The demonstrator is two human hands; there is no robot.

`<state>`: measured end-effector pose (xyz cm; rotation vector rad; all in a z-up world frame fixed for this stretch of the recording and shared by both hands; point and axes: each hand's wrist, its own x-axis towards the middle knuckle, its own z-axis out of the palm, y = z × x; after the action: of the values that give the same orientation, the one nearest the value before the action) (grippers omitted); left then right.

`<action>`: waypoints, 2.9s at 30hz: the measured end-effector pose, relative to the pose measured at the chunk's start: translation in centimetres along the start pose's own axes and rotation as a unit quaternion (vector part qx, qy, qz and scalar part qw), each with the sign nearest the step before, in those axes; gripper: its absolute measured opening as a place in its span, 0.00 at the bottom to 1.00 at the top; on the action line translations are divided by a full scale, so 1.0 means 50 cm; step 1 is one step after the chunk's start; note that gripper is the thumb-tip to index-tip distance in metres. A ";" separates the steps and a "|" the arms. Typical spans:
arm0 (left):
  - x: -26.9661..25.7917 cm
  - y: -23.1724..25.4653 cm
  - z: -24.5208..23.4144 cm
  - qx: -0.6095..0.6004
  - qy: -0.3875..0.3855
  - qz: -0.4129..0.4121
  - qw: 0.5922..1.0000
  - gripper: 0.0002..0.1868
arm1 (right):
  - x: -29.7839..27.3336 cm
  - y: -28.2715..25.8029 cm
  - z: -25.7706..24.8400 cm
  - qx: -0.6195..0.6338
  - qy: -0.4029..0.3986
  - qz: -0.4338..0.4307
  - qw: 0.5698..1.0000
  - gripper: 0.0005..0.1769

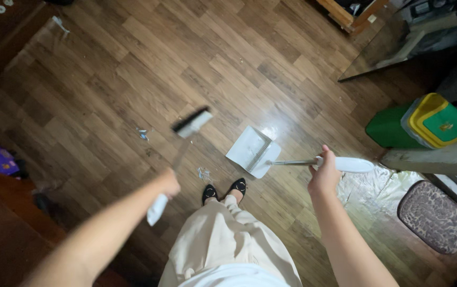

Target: The person sweeps small debris on a wooden floor using a broom and dustpan, gathering fragments into the dustpan. The person then picks up a few remaining pieces by hand and places them into the dustpan before setting the tools aside.

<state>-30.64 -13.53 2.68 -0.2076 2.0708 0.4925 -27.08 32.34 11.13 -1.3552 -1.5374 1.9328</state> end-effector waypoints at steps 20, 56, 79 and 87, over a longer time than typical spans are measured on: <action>0.067 -0.169 -0.001 -0.087 0.004 -0.041 0.995 0.21 | -0.032 0.005 0.115 -0.008 -0.005 0.009 1.000 0.19; 0.082 -0.285 -0.298 -0.233 -0.138 -0.008 0.963 0.45 | -0.116 0.042 0.196 -0.025 0.010 0.016 1.000 0.23; 0.124 0.002 -0.316 0.138 -0.007 0.154 0.978 0.30 | -0.093 0.077 0.151 0.039 0.107 0.007 0.993 0.13; 0.161 -0.091 -0.523 -0.211 -0.271 0.063 0.937 0.37 | -0.045 0.041 0.123 0.061 0.156 0.009 0.986 0.11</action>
<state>-53.74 -28.37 6.56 -0.1671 1.4270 0.9583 -30.38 26.41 10.19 -1.5352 -1.2417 1.6953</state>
